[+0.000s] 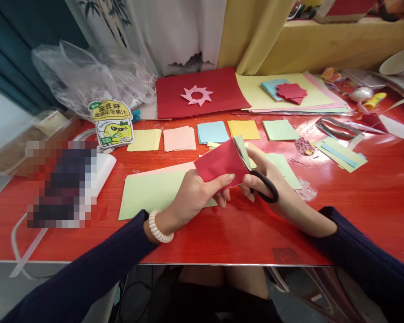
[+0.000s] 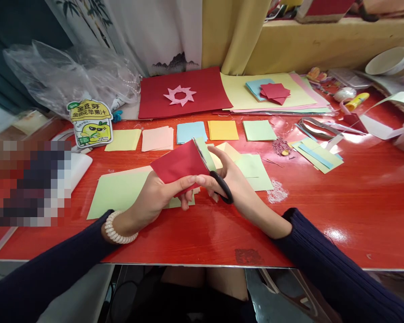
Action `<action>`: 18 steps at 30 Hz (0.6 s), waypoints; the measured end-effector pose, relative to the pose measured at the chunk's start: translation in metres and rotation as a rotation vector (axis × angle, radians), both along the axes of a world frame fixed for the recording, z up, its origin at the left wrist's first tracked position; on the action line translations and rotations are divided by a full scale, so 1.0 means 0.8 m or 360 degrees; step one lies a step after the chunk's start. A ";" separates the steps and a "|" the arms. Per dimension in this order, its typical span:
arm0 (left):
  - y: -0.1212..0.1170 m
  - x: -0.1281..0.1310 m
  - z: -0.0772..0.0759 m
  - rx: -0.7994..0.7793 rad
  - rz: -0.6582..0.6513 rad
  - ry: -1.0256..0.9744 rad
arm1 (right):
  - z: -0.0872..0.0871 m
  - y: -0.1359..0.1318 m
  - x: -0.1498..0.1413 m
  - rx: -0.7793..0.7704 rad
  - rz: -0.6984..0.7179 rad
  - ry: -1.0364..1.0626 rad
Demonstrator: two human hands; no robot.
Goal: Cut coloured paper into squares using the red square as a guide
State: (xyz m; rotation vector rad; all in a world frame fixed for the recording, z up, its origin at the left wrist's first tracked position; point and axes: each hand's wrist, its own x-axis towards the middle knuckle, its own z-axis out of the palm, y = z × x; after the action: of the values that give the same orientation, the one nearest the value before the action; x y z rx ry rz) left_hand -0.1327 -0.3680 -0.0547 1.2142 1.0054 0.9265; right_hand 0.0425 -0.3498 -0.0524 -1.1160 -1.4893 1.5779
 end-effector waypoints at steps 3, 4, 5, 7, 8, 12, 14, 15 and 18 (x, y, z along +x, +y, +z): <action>-0.001 0.001 0.002 -0.0014 -0.0004 0.0009 | -0.002 0.000 0.000 0.0015 -0.0005 0.0016; -0.001 0.001 0.003 -0.0008 0.0000 0.0013 | -0.002 0.000 0.000 0.0018 -0.0007 0.0009; 0.000 0.001 0.003 -0.0002 0.0000 0.0017 | -0.002 0.000 0.000 0.0017 -0.0012 0.0001; 0.000 0.001 0.003 0.0001 -0.0004 0.0021 | -0.002 0.000 0.000 0.0015 -0.0023 -0.0007; 0.000 0.001 0.002 -0.0004 -0.0004 0.0018 | -0.001 0.000 0.000 0.0012 -0.0023 -0.0007; -0.001 0.000 -0.002 -0.0011 -0.0025 0.0014 | -0.001 0.001 0.000 0.0008 -0.0015 -0.0013; -0.001 0.001 -0.003 0.0001 -0.0025 0.0023 | -0.003 0.002 0.002 0.0010 -0.0027 -0.0036; -0.001 0.001 -0.003 0.0001 -0.0020 0.0026 | -0.004 0.002 0.002 0.0018 -0.0027 -0.0059; 0.003 0.000 0.003 -0.0056 -0.0016 0.0047 | -0.006 0.005 0.005 0.0069 -0.0030 -0.0119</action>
State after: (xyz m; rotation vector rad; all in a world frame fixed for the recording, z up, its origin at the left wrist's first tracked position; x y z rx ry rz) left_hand -0.1326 -0.3655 -0.0527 1.2054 1.0342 0.8817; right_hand 0.0468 -0.3458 -0.0570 -1.1726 -1.5499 1.4986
